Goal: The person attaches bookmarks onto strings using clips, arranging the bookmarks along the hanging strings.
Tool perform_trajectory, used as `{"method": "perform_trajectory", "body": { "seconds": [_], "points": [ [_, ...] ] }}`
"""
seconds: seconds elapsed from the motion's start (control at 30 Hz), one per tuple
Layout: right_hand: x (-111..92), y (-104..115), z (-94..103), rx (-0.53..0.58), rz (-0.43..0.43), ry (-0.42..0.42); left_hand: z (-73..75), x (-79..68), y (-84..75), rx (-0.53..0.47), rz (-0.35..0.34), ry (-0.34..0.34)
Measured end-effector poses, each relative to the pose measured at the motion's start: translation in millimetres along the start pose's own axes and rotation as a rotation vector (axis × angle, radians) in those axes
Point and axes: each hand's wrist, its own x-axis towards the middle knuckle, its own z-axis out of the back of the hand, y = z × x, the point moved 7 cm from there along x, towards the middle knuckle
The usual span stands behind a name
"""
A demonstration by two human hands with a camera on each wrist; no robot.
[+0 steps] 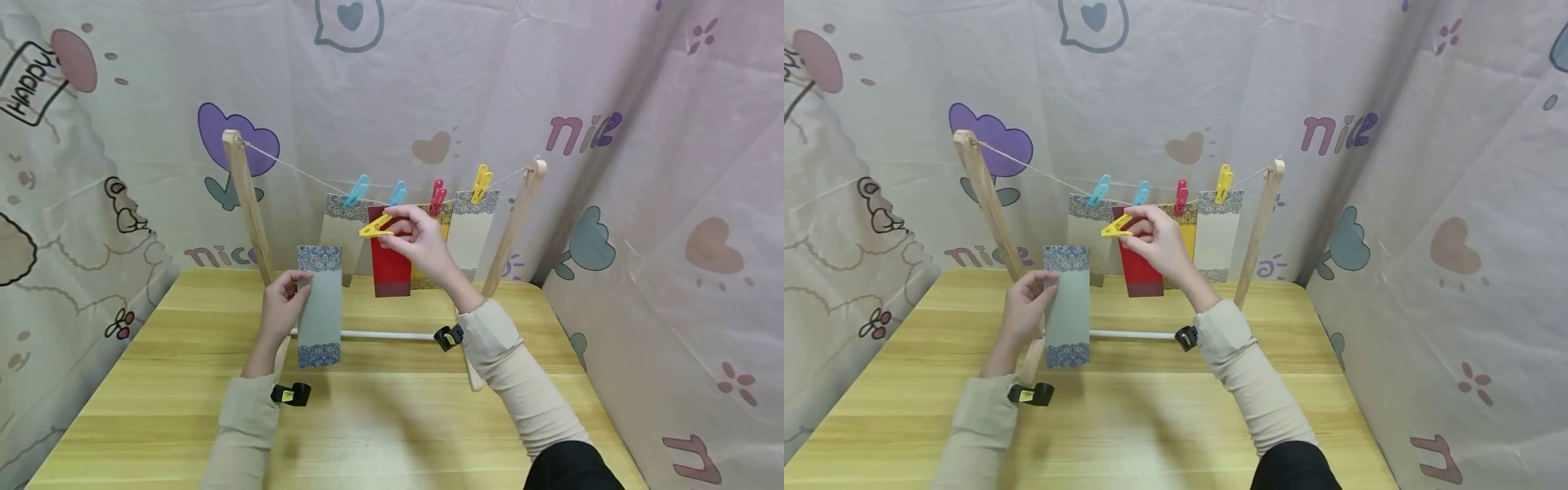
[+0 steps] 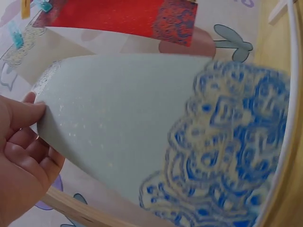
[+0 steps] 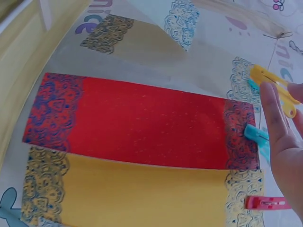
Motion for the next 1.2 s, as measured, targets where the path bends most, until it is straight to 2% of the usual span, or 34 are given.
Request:
{"method": "perform_trajectory", "body": {
  "seconds": [0.23,0.47,0.7,0.87,1.03,1.2],
  "points": [
    [16.6,5.9,0.7,-0.072,0.002,-0.04,7.4,6.4,-11.9,-0.005,-0.002,-0.071],
    [38.6,16.9,-3.8,-0.136,0.03,-0.024,16.3,15.4,-5.9,0.045,-0.011,-0.131],
    [58.2,31.0,-7.4,-0.358,0.115,-0.098,22.1,28.6,-11.1,0.079,-0.133,-0.157],
    [66.9,38.8,-13.0,-0.452,0.133,-0.12,23.2,34.2,-18.8,0.104,-0.159,-0.171],
    [74.7,40.5,-17.5,-0.473,0.127,-0.142,21.1,40.3,-27.5,0.14,-0.19,-0.187],
    [81.0,41.7,-23.3,-0.448,0.106,-0.154,20.7,45.7,-34.2,0.144,-0.215,-0.199]
  ]
}}
